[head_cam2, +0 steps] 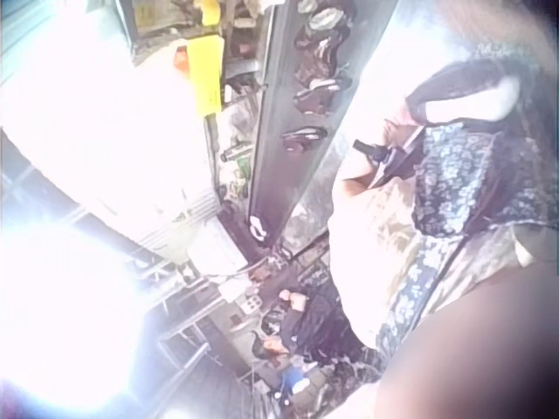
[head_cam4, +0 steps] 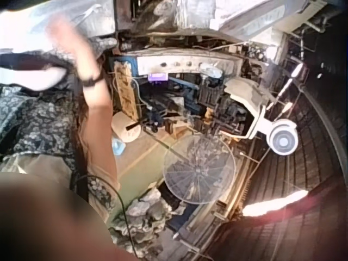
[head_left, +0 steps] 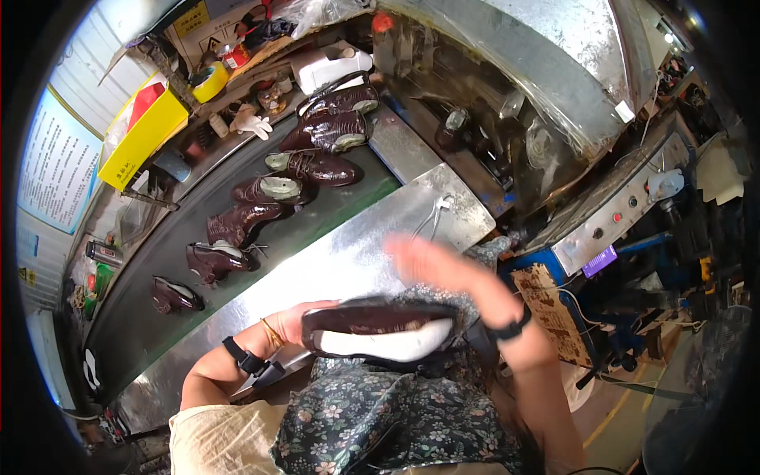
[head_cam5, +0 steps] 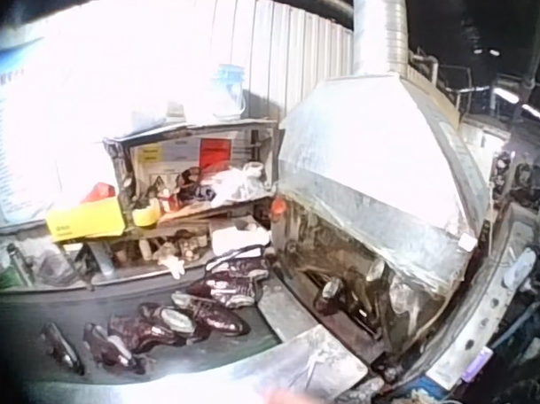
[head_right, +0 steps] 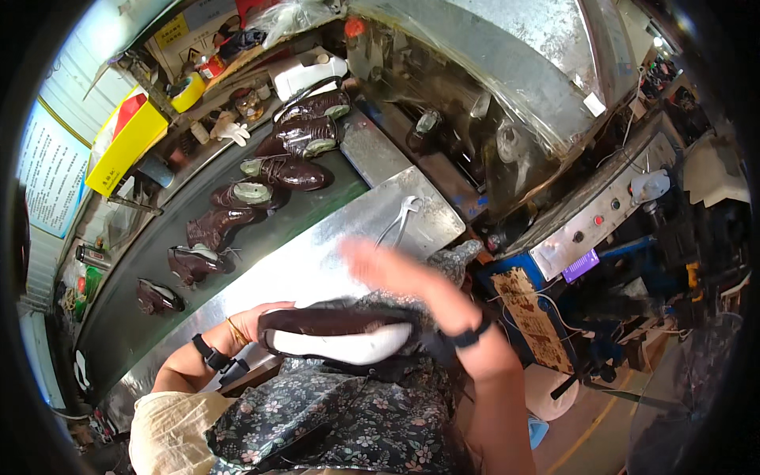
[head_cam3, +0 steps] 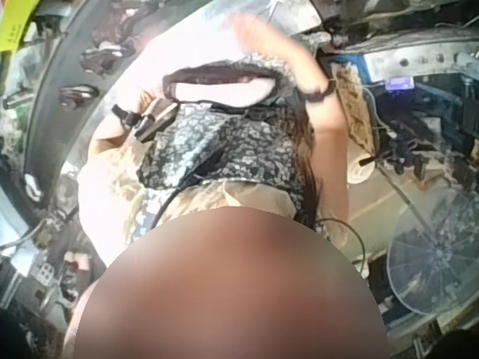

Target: Inspecting and preparing shoe components for assembly in a manufacturing environment.

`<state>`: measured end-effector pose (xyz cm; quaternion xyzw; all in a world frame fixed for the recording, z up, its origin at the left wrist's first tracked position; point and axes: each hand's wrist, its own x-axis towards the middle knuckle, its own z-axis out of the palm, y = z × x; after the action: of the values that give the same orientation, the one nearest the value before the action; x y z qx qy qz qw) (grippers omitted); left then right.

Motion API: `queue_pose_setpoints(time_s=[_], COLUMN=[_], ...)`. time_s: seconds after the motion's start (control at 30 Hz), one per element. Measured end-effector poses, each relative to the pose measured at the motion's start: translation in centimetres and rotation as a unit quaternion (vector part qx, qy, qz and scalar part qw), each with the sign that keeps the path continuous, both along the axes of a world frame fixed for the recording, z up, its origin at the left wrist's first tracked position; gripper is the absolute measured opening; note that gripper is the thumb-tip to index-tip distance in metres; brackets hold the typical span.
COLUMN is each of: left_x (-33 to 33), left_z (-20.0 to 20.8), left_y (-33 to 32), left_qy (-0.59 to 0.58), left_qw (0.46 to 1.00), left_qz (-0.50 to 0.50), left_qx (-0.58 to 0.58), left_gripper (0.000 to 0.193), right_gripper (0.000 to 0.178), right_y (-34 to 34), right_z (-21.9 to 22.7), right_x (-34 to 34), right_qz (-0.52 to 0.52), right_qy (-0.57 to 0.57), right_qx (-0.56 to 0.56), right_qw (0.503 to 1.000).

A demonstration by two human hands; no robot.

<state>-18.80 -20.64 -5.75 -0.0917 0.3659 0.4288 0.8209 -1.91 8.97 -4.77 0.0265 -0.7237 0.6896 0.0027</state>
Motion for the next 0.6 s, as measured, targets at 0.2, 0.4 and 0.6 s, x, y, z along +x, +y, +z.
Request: queue_pose_setpoints(time_s=[0.2,0.4,0.6], left_x=[10.4,17.4,17.4], left_z=[-1.2,2.8,1.6], left_y=[6.5,17.0,13.7], left_qy=[0.118,0.273,0.286], left_qw=[0.943,0.906,0.870], left_qz=[0.311,0.155,-0.139], left_qx=[-0.009,0.284,0.377], left_gripper=[0.055,0.053,0.035], right_gripper=[0.104,0.080,0.066], right_y=[-11.6,-10.2,0.0], right_z=[-2.7,0.2,12.8], right_x=[14.6,23.1,40.5], right_qz=[-0.110,-0.489,-0.725], right_qy=[-0.183,-0.004,-0.065], right_qx=[0.124,-0.118,0.243], right_qw=[0.969,0.864,0.641])
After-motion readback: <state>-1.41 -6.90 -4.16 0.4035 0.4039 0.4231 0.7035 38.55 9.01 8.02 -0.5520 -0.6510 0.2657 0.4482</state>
